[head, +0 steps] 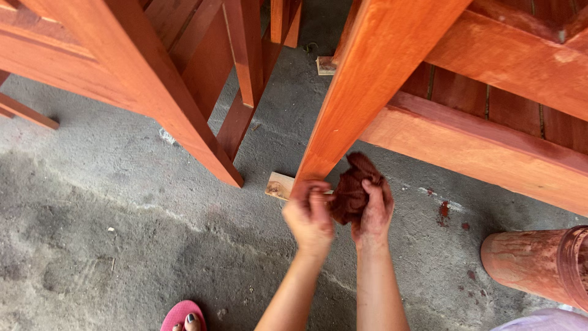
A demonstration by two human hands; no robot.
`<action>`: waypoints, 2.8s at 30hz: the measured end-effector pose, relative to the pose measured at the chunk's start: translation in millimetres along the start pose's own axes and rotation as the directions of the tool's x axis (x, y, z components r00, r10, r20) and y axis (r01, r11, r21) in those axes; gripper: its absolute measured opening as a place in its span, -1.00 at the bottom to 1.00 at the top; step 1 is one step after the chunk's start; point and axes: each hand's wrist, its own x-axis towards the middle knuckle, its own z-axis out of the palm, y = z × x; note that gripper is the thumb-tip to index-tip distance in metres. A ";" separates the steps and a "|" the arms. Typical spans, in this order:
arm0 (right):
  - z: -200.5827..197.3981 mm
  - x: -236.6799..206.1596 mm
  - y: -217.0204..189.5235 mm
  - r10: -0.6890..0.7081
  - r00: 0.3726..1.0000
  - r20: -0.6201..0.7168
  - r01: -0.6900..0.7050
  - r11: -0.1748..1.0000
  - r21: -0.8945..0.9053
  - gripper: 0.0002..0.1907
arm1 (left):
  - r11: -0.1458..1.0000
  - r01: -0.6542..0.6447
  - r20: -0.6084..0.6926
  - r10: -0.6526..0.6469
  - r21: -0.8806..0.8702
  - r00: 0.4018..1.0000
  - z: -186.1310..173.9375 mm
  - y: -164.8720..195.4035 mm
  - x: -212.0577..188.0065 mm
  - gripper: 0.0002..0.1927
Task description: The person applies a reddish-brown stain to wooden chair and bench frames, rubbing the liquid into the wood with a cloth by hand. They periodically dip the cloth into a bucket of stain and work over the rails, legs, and slats of several pieces of furniture.
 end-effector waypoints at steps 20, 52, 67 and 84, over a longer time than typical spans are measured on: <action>60.9 -22.6 -12.8 -0.119 0.992 0.031 0.122 0.981 -0.148 -0.49 | 0.958 -0.152 0.277 0.219 -0.242 0.936 -38.9 69.1 84.7 -0.72; -11.0 35.2 140.1 0.256 0.952 -0.166 -0.305 0.762 -0.571 -0.57 | 0.983 -0.152 0.188 0.169 -0.100 0.968 -50.0 45.5 67.7 -0.81; 24.8 11.7 76.3 -0.230 0.972 0.048 0.235 0.944 -0.231 -0.63 | 0.983 -0.095 0.102 0.080 0.155 0.992 -62.5 -20.2 62.7 -0.94; -36.5 43.0 180.1 -0.004 1.000 -0.006 -0.004 0.398 -0.918 -0.50 | 0.984 -0.138 0.135 0.123 0.110 0.983 -65.9 -26.3 72.4 -0.91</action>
